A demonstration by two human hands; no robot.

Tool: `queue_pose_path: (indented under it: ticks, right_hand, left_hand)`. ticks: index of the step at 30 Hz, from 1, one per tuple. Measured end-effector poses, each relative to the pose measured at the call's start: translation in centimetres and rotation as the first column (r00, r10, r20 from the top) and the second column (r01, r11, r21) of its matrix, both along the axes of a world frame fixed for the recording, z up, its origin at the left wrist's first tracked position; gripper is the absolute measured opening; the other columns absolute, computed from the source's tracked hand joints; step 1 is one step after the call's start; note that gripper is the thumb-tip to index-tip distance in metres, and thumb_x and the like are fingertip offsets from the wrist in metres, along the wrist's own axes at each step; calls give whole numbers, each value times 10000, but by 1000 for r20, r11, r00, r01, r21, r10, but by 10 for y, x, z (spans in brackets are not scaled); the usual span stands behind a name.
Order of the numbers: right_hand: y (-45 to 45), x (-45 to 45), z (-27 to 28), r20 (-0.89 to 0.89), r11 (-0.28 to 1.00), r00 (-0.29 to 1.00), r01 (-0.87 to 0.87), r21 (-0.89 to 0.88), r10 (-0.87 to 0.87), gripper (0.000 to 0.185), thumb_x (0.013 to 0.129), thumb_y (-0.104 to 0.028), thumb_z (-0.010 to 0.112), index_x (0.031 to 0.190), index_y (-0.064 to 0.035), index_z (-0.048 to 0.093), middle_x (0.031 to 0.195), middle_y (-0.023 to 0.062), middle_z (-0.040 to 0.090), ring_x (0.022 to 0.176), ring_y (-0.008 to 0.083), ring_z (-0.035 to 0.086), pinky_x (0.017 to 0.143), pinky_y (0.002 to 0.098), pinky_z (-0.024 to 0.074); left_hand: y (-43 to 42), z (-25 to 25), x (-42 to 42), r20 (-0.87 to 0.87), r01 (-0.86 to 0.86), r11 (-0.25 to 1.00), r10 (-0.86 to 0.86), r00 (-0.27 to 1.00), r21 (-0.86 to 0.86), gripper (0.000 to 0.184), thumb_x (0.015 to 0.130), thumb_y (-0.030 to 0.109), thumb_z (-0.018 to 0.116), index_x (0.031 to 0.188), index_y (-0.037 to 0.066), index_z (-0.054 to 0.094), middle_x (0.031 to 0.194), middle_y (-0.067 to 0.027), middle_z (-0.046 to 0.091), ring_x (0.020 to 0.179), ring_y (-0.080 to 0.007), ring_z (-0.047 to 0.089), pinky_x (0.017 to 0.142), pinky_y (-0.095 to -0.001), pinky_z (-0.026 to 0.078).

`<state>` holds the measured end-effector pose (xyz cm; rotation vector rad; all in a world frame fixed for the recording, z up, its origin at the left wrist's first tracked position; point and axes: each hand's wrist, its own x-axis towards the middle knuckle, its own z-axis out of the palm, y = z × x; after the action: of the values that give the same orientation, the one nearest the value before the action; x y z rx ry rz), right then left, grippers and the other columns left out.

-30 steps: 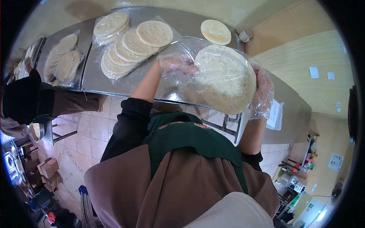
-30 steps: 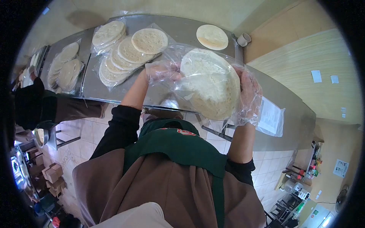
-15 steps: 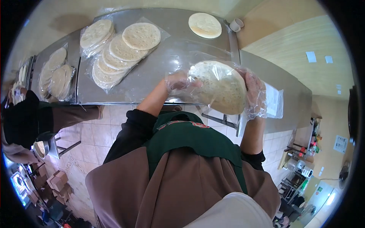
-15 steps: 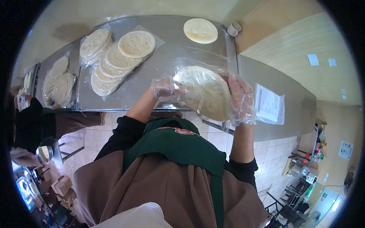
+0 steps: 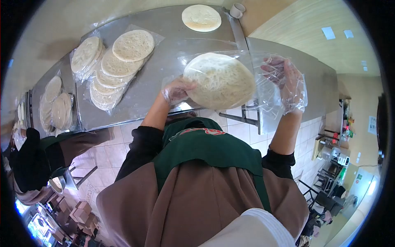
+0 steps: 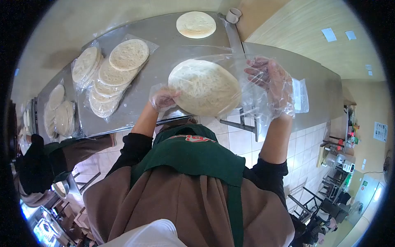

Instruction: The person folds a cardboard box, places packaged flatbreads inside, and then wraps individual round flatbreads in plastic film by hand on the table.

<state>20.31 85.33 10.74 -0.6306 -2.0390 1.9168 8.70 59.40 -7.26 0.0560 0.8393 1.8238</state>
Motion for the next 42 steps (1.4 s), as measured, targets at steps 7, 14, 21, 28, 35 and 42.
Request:
queue_pose_path:
  ticks: [7,14,21,28,35,42]
  right_hand:
    - [63,25,-8,27,969,970,242,-44,-241,441,915,-358,470,1051,48,573,1000,163,622,906,256,622,783,337,504]
    - [125,91,6,-73,539,668,655,530,-741,424,961,-308,397,1119,65,524,1091,157,573,960,264,582,832,319,465]
    - [118,123,5,-332,814,792,571,108,-512,575,921,-413,439,1211,82,396,1180,262,498,1033,360,549,912,417,463]
    - [104,130,-5,-255,728,726,678,104,-639,572,913,-430,453,1211,57,412,1157,249,520,1020,350,555,893,406,471]
    - [86,121,-4,-191,735,746,664,140,-638,543,951,-393,364,1264,50,337,1205,251,500,1064,351,537,909,393,467]
    - [79,107,-15,-212,808,811,576,124,-545,581,908,-450,458,1240,21,378,1170,253,517,1018,345,560,885,404,467]
  left_hand:
    - [12,-40,3,191,-122,975,86,978,187,508,774,92,665,1217,-30,449,1178,-154,548,1095,-255,539,950,-372,439]
    - [46,-29,-59,-540,-531,843,407,737,-90,522,777,82,628,1269,73,455,1203,-152,540,1088,-280,535,987,-337,384]
    - [119,-108,-51,-595,-644,648,-723,-352,-406,502,840,181,492,1311,335,410,1408,-32,341,1300,-258,311,1003,-617,230]
    - [159,-142,-49,-361,-581,539,-842,-401,-610,428,927,251,319,1348,333,328,1477,55,210,1366,-243,180,1017,-664,118]
    - [179,-81,-27,-635,-681,553,-755,-165,-480,597,883,370,450,1416,253,209,1484,-70,166,1370,-288,135,1032,-617,106]
    - [181,-147,-43,-937,-894,322,57,346,-311,954,702,366,659,1401,4,121,1411,-258,132,1328,-385,135,1079,-490,145]
